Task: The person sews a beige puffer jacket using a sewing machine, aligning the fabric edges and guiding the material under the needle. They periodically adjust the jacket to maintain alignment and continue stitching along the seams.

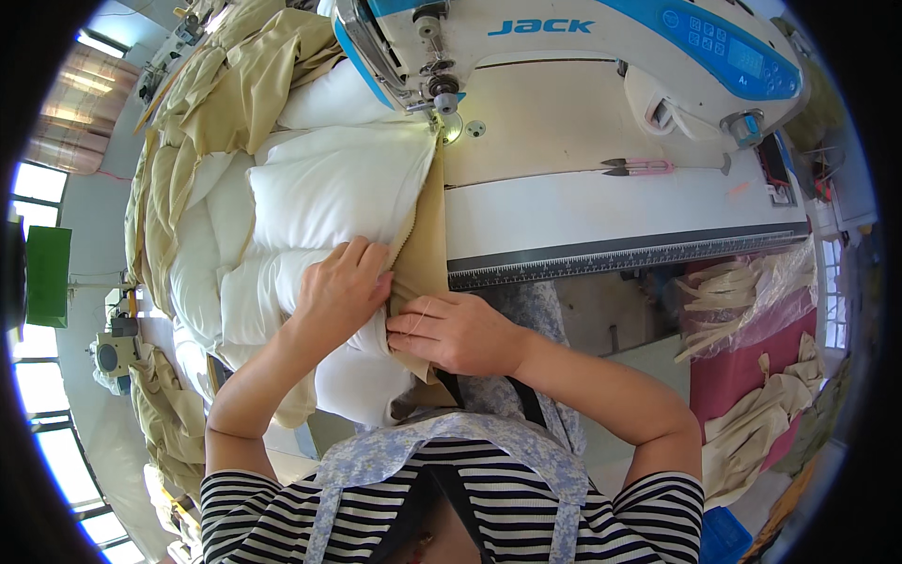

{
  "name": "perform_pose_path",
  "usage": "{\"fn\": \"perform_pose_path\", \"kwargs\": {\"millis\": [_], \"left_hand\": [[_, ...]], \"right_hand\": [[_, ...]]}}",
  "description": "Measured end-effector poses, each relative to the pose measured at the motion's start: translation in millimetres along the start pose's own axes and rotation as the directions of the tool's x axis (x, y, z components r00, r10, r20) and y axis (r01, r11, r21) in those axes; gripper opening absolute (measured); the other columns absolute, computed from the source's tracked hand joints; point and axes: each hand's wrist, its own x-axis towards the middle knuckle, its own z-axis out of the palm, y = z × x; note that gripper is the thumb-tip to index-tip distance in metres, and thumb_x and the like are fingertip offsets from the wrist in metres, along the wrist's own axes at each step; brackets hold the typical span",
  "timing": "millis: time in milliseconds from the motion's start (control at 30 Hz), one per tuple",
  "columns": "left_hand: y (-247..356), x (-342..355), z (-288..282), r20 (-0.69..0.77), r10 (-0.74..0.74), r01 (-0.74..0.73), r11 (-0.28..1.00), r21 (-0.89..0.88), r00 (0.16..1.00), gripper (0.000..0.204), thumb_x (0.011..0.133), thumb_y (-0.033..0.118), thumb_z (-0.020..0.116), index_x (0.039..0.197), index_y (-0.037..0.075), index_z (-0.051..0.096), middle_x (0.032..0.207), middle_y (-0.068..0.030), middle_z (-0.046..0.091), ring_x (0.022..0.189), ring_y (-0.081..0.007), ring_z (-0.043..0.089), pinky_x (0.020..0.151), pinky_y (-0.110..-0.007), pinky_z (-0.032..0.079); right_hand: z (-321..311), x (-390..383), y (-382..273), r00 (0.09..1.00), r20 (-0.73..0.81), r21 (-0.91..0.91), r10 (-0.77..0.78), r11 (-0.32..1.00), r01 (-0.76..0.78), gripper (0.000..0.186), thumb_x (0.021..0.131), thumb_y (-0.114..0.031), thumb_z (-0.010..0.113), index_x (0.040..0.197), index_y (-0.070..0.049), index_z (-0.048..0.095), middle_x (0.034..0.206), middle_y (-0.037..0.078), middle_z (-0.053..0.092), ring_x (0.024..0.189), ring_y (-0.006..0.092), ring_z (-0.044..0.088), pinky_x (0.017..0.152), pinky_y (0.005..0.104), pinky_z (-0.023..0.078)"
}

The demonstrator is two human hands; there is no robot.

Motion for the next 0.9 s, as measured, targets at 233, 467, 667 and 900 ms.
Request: {"fn": "perform_pose_path", "kwargs": {"millis": [233,467,667,900], "left_hand": [[-3.2,40.0,-24.2,-0.176,-0.322,0.259,0.916,-0.306,0.93,0.014,0.089,0.0,0.056,0.102,0.001,0.056,0.089,-0.0158,0.064,0.082,-0.0348,0.063,0.069,-0.042,0.05],[12.4,55.8,-18.6,-0.035,0.141,-0.139,0.989,0.046,0.989,0.019,0.079,0.005,0.067,0.097,0.006,0.061,0.089,-0.0056,0.061,0.083,-0.0222,0.063,0.071,-0.039,0.05],[15.4,64.1,9.8,-0.1,0.259,-0.269,0.957,-0.105,0.961,0.014,0.079,0.003,0.066,0.091,0.004,0.06,0.107,-0.0088,0.062,0.105,-0.0285,0.062,0.101,-0.043,0.049],[9.1,58.9,19.0,-0.04,0.101,-0.108,0.948,-0.298,0.994,0.011,0.085,0.005,0.066,0.094,0.005,0.06,0.123,-0.0095,0.063,0.116,-0.0318,0.062,0.1,-0.049,0.049]], "right_hand": [[15.2,-24.2,-14.1,0.985,0.062,0.025,0.164,0.986,-0.166,0.021,0.066,-0.012,0.073,0.087,-0.011,0.07,0.095,0.001,0.067,0.084,0.0193,0.064,0.072,0.0313,0.054],[6.5,-29.4,-16.3,0.98,0.136,0.111,0.143,0.981,-0.159,0.026,0.064,-0.014,0.076,0.088,-0.01,0.066,0.088,0.002,0.065,0.083,0.0223,0.062,0.074,0.035,0.052],[-4.3,-25.9,-19.6,0.977,0.08,0.226,0.195,0.951,-0.209,0.028,0.067,-0.014,0.073,0.094,-0.01,0.07,0.09,0.003,0.071,0.088,0.0227,0.067,0.075,0.0348,0.054],[-10.1,-28.0,-18.4,0.954,0.134,0.259,0.27,0.919,-0.296,0.031,0.07,-0.014,0.073,0.101,-0.01,0.073,0.093,0.005,0.073,0.089,0.0226,0.07,0.075,0.0344,0.056]]}}
